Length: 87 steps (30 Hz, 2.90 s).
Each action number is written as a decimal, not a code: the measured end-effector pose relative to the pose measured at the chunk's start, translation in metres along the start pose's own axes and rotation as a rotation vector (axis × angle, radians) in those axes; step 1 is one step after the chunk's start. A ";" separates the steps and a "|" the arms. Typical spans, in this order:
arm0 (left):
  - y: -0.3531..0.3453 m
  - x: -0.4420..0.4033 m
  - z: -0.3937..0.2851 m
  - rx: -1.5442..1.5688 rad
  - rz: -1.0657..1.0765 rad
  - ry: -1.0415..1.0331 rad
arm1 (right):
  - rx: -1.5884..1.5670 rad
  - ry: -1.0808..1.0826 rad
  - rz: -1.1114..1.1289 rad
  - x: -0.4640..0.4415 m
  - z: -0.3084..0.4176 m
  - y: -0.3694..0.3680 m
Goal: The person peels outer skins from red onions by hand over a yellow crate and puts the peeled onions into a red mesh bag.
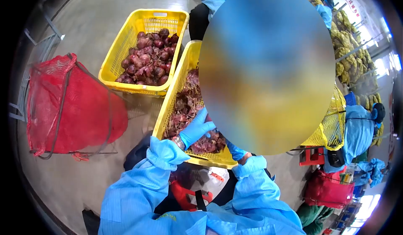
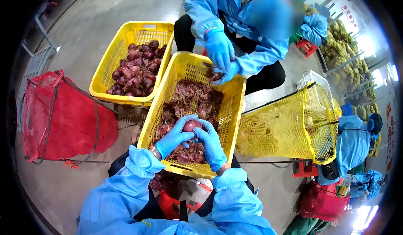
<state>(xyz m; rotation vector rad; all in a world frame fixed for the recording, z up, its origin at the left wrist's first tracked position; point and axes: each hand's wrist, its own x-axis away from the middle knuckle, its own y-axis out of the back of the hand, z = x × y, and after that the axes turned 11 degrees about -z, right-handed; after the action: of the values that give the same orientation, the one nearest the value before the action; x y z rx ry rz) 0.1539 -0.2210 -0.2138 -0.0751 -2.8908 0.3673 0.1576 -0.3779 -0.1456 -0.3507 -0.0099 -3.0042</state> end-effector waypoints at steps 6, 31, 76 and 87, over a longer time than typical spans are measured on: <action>0.005 0.001 -0.007 0.232 0.021 0.379 | 0.121 0.021 0.030 0.000 -0.003 -0.002; 0.014 -0.007 0.000 0.374 -0.108 0.158 | 0.238 0.263 0.070 -0.015 -0.039 -0.002; 0.017 -0.005 -0.007 0.597 -0.003 0.221 | 0.145 0.156 -0.195 -0.037 -0.080 0.027; 0.005 -0.004 -0.003 0.433 -0.126 0.253 | 0.070 0.117 0.014 -0.016 -0.047 0.001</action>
<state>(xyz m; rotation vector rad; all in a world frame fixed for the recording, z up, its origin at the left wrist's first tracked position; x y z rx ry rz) 0.1581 -0.2154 -0.2132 0.1230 -2.4916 0.8776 0.1621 -0.3777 -0.1954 -0.1676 -0.1018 -2.9961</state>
